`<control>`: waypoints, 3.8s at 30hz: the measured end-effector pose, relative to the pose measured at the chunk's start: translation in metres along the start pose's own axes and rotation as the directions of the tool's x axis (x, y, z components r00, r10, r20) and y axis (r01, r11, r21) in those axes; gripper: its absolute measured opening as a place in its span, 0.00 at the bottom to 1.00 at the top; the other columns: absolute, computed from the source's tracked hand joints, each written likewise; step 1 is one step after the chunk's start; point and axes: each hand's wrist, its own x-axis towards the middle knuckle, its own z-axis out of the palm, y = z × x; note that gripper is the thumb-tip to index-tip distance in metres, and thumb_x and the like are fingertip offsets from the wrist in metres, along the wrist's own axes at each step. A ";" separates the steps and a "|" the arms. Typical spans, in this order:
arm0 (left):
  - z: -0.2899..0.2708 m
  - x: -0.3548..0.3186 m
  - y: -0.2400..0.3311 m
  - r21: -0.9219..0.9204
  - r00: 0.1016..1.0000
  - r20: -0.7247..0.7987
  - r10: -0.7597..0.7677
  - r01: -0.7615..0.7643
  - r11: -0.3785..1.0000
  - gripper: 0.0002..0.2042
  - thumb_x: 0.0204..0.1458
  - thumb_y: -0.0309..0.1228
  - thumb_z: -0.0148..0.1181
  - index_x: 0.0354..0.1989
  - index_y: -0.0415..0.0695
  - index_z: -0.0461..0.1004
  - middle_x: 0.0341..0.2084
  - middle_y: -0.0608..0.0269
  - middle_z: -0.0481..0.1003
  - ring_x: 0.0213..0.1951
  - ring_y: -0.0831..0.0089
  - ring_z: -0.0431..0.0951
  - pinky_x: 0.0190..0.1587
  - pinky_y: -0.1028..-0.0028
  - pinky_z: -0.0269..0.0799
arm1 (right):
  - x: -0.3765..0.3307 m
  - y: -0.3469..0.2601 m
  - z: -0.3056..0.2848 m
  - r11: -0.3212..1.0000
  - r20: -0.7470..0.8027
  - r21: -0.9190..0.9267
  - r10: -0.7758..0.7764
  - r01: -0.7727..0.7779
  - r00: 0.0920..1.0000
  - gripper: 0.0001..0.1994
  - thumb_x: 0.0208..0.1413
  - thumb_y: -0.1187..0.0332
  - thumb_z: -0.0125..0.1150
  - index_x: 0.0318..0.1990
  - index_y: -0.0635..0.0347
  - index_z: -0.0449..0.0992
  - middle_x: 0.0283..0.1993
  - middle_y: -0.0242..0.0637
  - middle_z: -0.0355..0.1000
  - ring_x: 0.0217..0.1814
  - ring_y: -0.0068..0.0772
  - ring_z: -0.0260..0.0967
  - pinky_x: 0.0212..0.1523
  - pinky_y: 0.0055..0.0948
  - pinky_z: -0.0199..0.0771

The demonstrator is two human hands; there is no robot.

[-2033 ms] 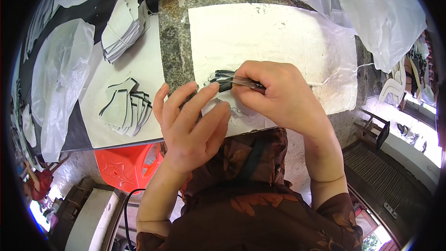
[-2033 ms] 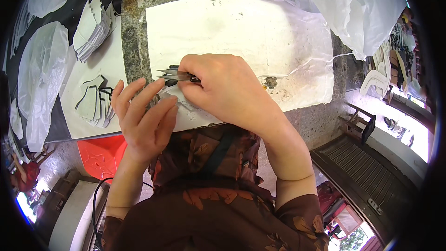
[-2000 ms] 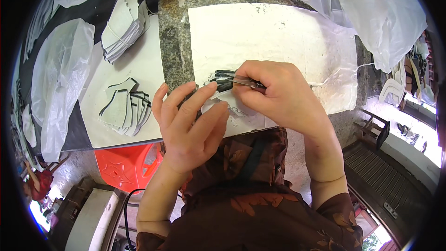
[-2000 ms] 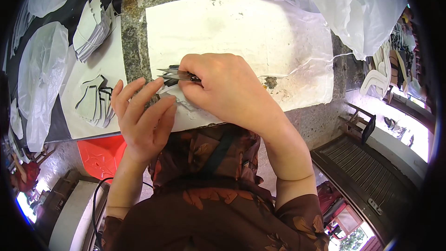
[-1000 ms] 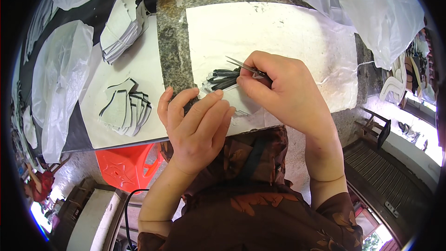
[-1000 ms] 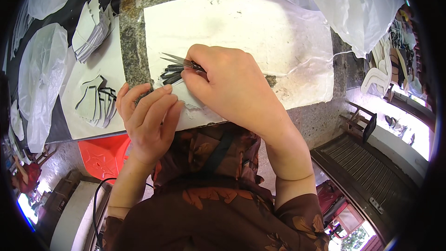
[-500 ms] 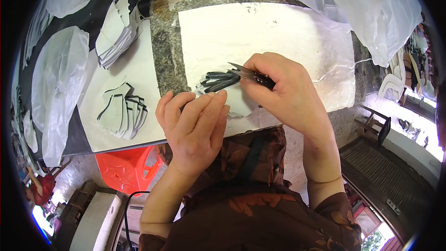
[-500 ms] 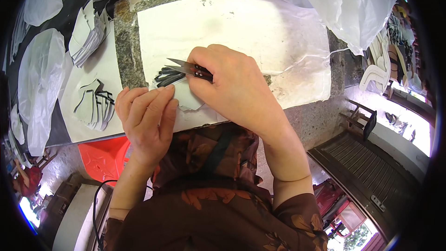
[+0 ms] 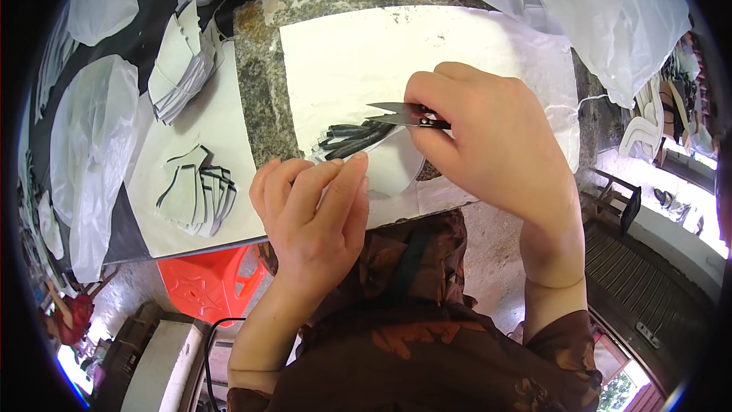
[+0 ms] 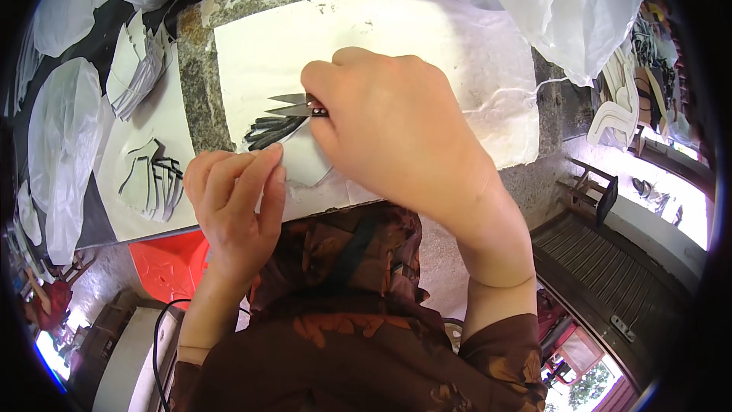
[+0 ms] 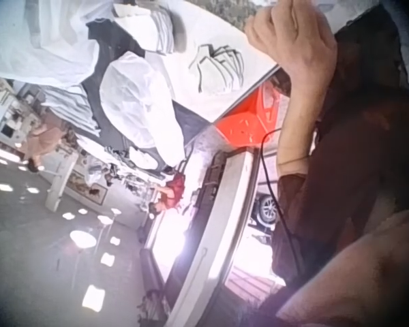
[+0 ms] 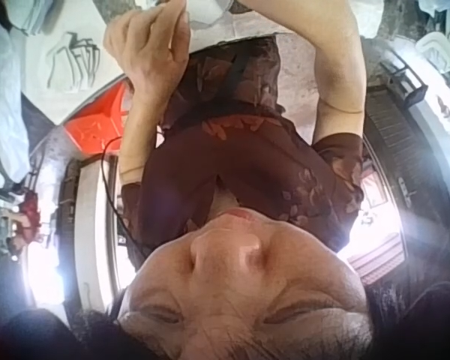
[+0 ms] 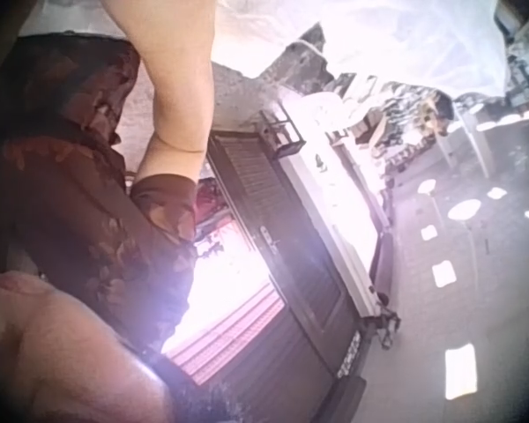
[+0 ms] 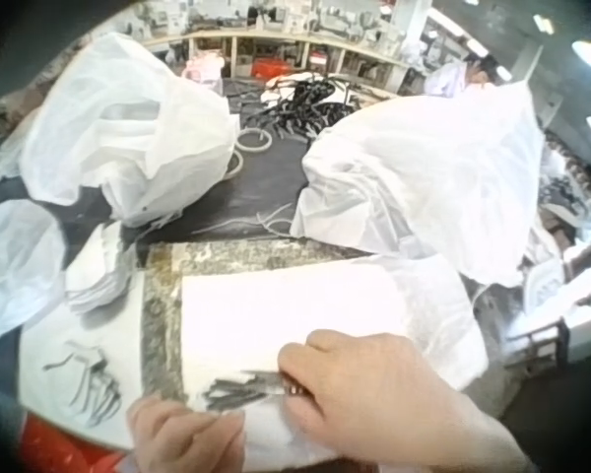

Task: Trimming excess material and threads from shoe upper components using a pair of snips.

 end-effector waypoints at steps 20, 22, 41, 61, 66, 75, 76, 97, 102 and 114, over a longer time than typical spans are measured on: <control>-0.006 0.004 0.006 0.042 0.992 0.124 0.020 -0.025 0.999 0.23 0.43 0.26 0.68 0.52 0.52 0.84 0.40 0.66 0.69 0.47 0.62 0.71 0.56 0.56 0.64 | 0.002 0.038 0.019 0.729 0.274 0.596 0.212 -0.338 0.938 0.09 0.58 0.65 0.68 0.36 0.62 0.79 0.26 0.24 0.67 0.27 0.14 0.63 0.24 0.21 0.66; -0.008 0.006 0.008 0.041 0.990 0.142 0.019 -0.025 0.999 0.23 0.43 0.26 0.68 0.52 0.53 0.83 0.40 0.66 0.69 0.47 0.62 0.71 0.56 0.56 0.63 | 0.002 0.037 0.019 0.704 0.292 0.610 0.225 -0.363 0.929 0.08 0.58 0.66 0.68 0.36 0.62 0.79 0.25 0.24 0.66 0.26 0.13 0.62 0.23 0.21 0.65; -0.013 0.022 0.016 0.143 0.960 0.279 0.039 -0.081 0.986 0.27 0.44 0.25 0.67 0.58 0.57 0.82 0.35 0.63 0.63 0.42 0.61 0.68 0.53 0.57 0.63 | 0.018 0.037 0.020 0.931 0.143 0.343 0.077 -0.122 0.987 0.12 0.53 0.61 0.61 0.36 0.61 0.80 0.34 0.48 0.77 0.40 0.56 0.75 0.41 0.48 0.73; -0.002 0.009 0.008 0.005 0.987 0.159 -0.002 0.001 1.000 0.22 0.51 0.32 0.70 0.57 0.48 0.82 0.38 0.59 0.66 0.43 0.59 0.68 0.54 0.59 0.64 | 0.010 0.044 0.006 0.735 0.345 0.602 0.113 -0.313 0.932 0.14 0.56 0.65 0.70 0.47 0.61 0.82 0.26 0.27 0.70 0.28 0.19 0.65 0.32 0.25 0.68; -0.001 0.006 0.004 0.007 0.984 0.160 -0.073 0.073 0.997 0.29 0.50 0.43 0.76 0.59 0.45 0.79 0.44 0.56 0.68 0.47 0.58 0.68 0.52 0.62 0.65 | -0.017 0.046 0.032 0.761 0.030 0.647 0.029 -0.042 0.999 0.14 0.53 0.71 0.74 0.47 0.59 0.85 0.29 0.23 0.70 0.29 0.13 0.61 0.32 0.19 0.64; -0.011 0.022 0.006 -0.166 0.980 0.192 -0.058 0.091 0.982 0.22 0.43 0.34 0.76 0.50 0.51 0.82 0.47 0.59 0.70 0.50 0.56 0.69 0.55 0.59 0.63 | -0.029 0.035 0.023 0.472 0.213 0.849 0.108 -0.239 0.971 0.04 0.55 0.74 0.69 0.37 0.62 0.80 0.31 0.20 0.71 0.30 0.09 0.58 0.31 0.17 0.58; -0.012 0.024 0.004 -0.165 0.980 0.190 -0.055 0.087 0.982 0.22 0.43 0.34 0.76 0.50 0.51 0.82 0.47 0.59 0.70 0.50 0.56 0.69 0.55 0.59 0.63 | -0.030 0.035 0.025 0.476 0.188 0.852 0.108 -0.217 0.976 0.04 0.55 0.75 0.69 0.37 0.62 0.80 0.30 0.20 0.70 0.30 0.09 0.58 0.31 0.17 0.58; -0.053 0.078 -0.007 -0.550 0.753 0.637 -0.164 0.593 0.588 0.11 0.62 0.33 0.65 0.46 0.39 0.84 0.37 0.66 0.81 0.41 0.79 0.75 0.47 0.76 0.69 | -0.043 0.018 0.041 0.112 0.180 0.972 0.211 -0.207 0.961 0.07 0.60 0.69 0.67 0.41 0.62 0.79 0.33 0.22 0.72 0.35 0.12 0.65 0.35 0.18 0.64; -0.052 0.075 0.010 -0.426 0.688 0.718 -0.103 0.551 0.718 0.11 0.59 0.30 0.68 0.45 0.36 0.83 0.33 0.69 0.80 0.37 0.82 0.75 0.43 0.78 0.70 | -0.045 0.012 0.039 0.144 0.148 0.972 0.238 -0.186 0.960 0.08 0.60 0.69 0.68 0.41 0.62 0.79 0.33 0.22 0.72 0.35 0.12 0.65 0.36 0.18 0.65; -0.044 0.062 0.010 -0.458 0.662 0.704 -0.256 0.699 0.549 0.10 0.59 0.31 0.66 0.42 0.36 0.83 0.26 0.69 0.80 0.30 0.84 0.75 0.34 0.79 0.70 | -0.050 0.005 0.033 0.380 0.075 0.909 0.256 -0.171 0.964 0.06 0.57 0.75 0.72 0.39 0.63 0.80 0.34 0.23 0.74 0.33 0.09 0.63 0.33 0.16 0.62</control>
